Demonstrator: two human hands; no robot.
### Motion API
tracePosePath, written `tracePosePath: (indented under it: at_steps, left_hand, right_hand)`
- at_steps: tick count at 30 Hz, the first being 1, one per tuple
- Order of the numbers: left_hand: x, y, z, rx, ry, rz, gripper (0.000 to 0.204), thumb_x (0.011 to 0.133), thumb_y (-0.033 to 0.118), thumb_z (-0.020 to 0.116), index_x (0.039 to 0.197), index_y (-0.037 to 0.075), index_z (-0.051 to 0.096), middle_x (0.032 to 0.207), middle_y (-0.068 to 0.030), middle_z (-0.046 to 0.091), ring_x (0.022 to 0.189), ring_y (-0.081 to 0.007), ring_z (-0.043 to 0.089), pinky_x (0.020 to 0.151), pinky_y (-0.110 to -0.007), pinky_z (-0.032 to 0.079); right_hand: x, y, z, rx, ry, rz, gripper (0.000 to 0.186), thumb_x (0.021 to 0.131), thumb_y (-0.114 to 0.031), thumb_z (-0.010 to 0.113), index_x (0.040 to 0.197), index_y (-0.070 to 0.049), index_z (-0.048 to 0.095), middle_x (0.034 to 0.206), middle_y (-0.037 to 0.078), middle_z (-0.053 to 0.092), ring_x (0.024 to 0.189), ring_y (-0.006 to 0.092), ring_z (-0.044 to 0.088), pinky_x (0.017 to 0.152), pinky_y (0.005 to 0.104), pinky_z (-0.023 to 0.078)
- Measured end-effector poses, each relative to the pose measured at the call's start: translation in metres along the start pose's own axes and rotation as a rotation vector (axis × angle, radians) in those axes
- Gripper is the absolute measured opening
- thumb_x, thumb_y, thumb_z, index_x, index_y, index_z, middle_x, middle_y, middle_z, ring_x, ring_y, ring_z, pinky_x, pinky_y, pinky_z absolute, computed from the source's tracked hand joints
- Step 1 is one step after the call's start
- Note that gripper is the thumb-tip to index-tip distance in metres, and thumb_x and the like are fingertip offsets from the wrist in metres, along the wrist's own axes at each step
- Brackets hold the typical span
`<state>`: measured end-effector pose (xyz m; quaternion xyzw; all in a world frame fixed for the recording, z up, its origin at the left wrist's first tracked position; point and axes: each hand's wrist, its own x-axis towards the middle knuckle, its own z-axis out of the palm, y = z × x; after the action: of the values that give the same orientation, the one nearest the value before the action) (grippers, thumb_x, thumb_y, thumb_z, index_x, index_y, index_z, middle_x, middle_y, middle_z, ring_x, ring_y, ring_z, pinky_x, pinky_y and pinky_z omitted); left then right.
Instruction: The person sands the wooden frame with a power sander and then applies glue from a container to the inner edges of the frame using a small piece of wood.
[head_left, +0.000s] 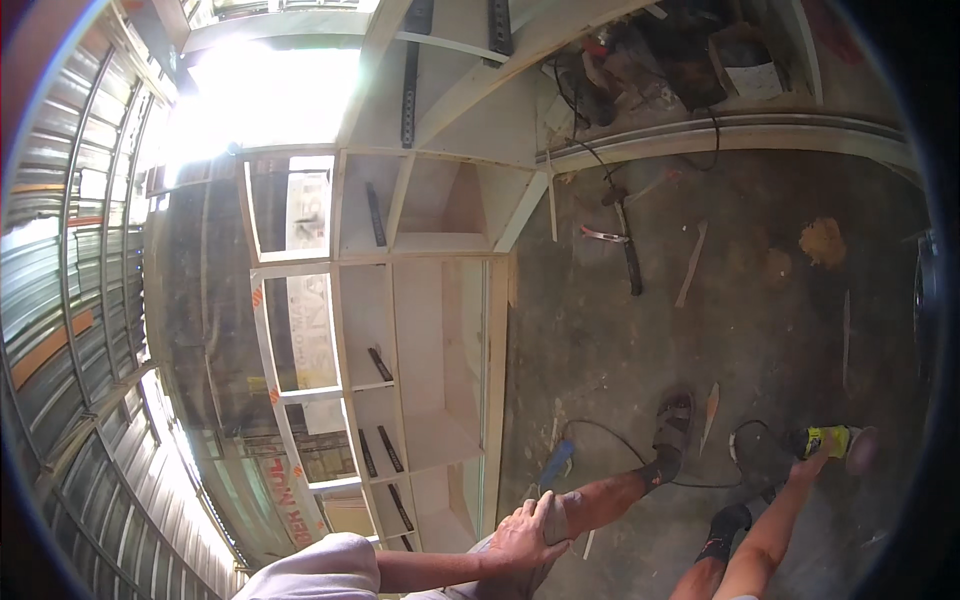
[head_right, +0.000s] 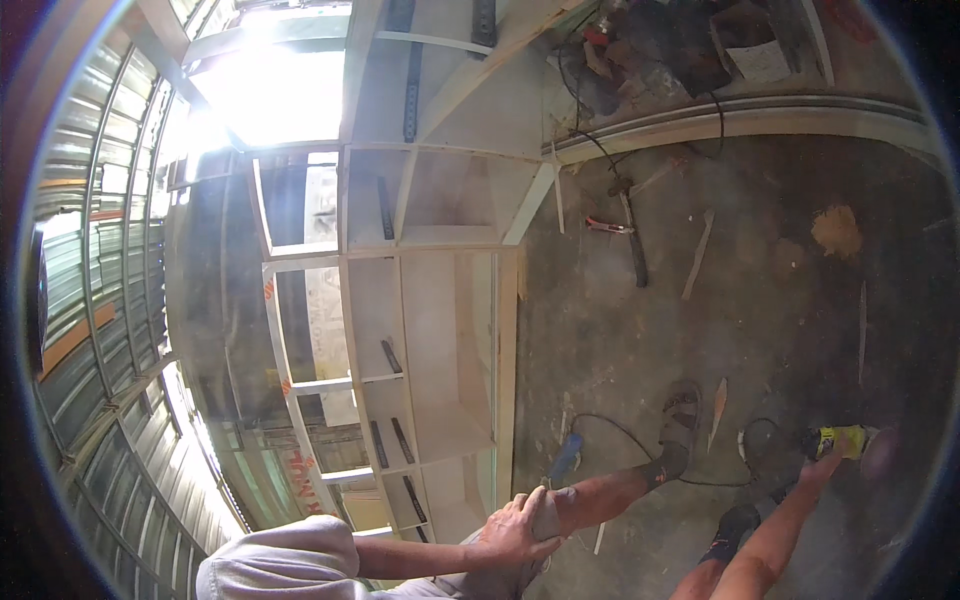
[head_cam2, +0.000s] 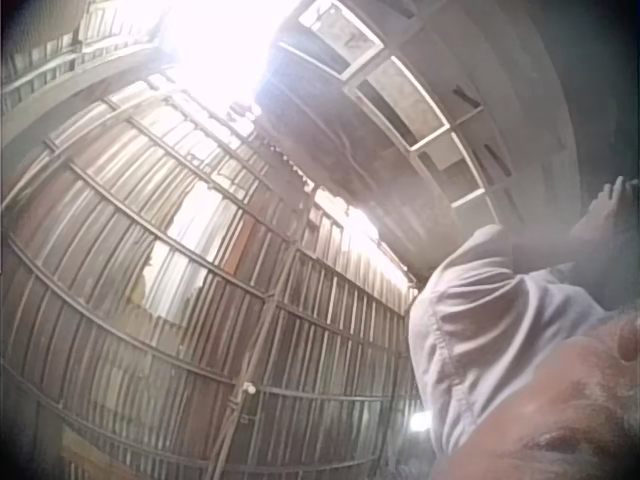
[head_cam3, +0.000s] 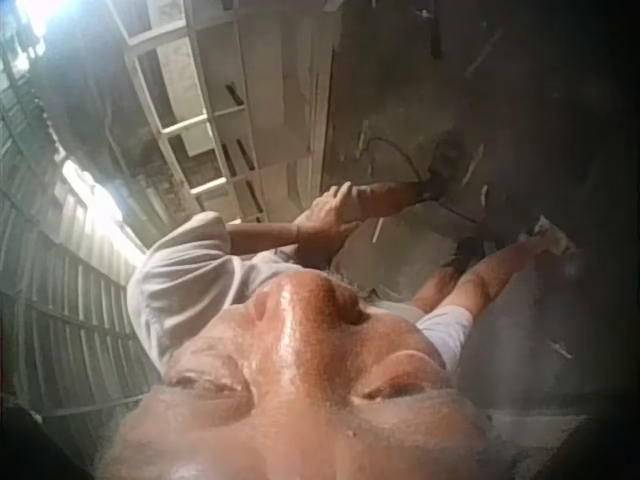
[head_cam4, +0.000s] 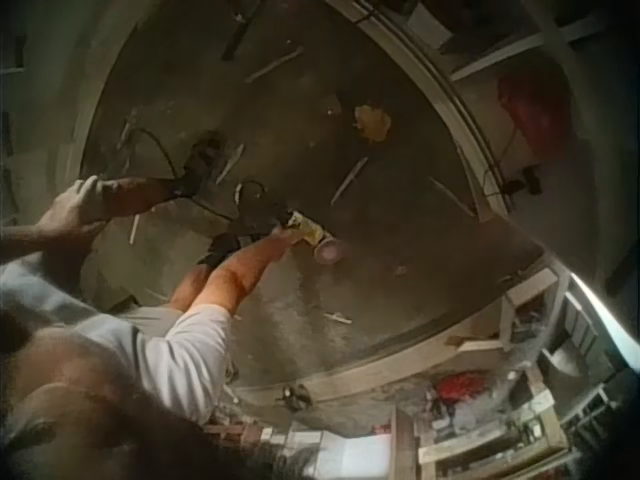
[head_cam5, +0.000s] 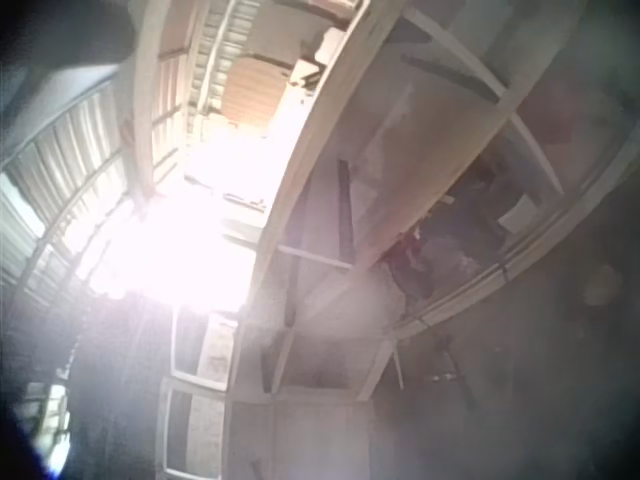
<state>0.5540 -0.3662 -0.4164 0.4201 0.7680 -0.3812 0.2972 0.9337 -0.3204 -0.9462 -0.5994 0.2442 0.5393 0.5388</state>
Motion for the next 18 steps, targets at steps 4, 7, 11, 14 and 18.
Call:
tracePosePath:
  at_steps: [4,7,11,14,18]
  left_hand:
    - [-0.004,-0.001,0.001,-0.041,0.003,0.035,0.107,0.077,0.059,0.074,0.157,0.006,0.027,0.134,-0.0257,0.053,0.123,-0.0435,0.057,0.103,-0.051,0.048]
    - [-0.009,-0.008,0.001,-0.058,0.000,0.005,0.103,0.078,0.059,0.074,0.155,0.006,0.030,0.134,-0.0254,0.053,0.123,-0.0430,0.057,0.103,-0.052,0.048]
    - [-0.018,-0.015,0.011,-0.152,0.043,0.138,0.098,0.081,0.056,0.075,0.149,-0.001,0.033,0.126,-0.0259,0.057,0.116,-0.0431,0.061,0.098,-0.051,0.051]
    - [-0.015,-0.037,0.032,-0.178,-0.003,0.141,0.102,0.080,0.060,0.073,0.149,-0.003,0.031,0.128,-0.0254,0.059,0.116,-0.0411,0.063,0.097,-0.049,0.053]
    - [-0.033,-0.070,0.005,-0.156,-0.358,0.291,0.102,0.077,0.074,0.067,0.150,0.005,0.044,0.141,-0.0201,0.057,0.125,-0.0323,0.061,0.101,-0.043,0.052]
  right_hand:
    - [-0.003,0.005,-0.017,-0.188,0.048,-0.028,0.052,0.095,-0.045,0.063,0.135,-0.013,0.055,0.123,0.007,0.059,0.111,0.0246,0.060,0.096,0.0450,0.051]
    - [-0.038,0.002,0.016,-0.036,0.092,0.277,0.048,0.098,-0.047,0.059,0.132,-0.013,0.057,0.120,0.008,0.062,0.109,0.0263,0.062,0.094,0.0444,0.052]
    - [-0.108,-0.049,0.023,-0.203,-0.289,0.162,0.021,0.098,-0.034,0.059,0.098,-0.013,0.059,0.083,0.005,0.064,0.072,0.0204,0.063,0.065,0.0352,0.053]
    - [-0.212,-0.091,0.075,-0.329,-0.135,0.164,0.021,0.098,-0.026,0.059,0.084,-0.012,0.053,0.063,0.003,0.051,0.052,0.0181,0.054,0.051,0.0339,0.050]
    - [-0.314,-0.177,0.060,-0.729,-0.017,-0.057,0.031,0.097,-0.025,0.054,0.074,-0.006,0.045,0.055,0.006,0.043,0.039,0.0197,0.046,0.035,0.0348,0.039]
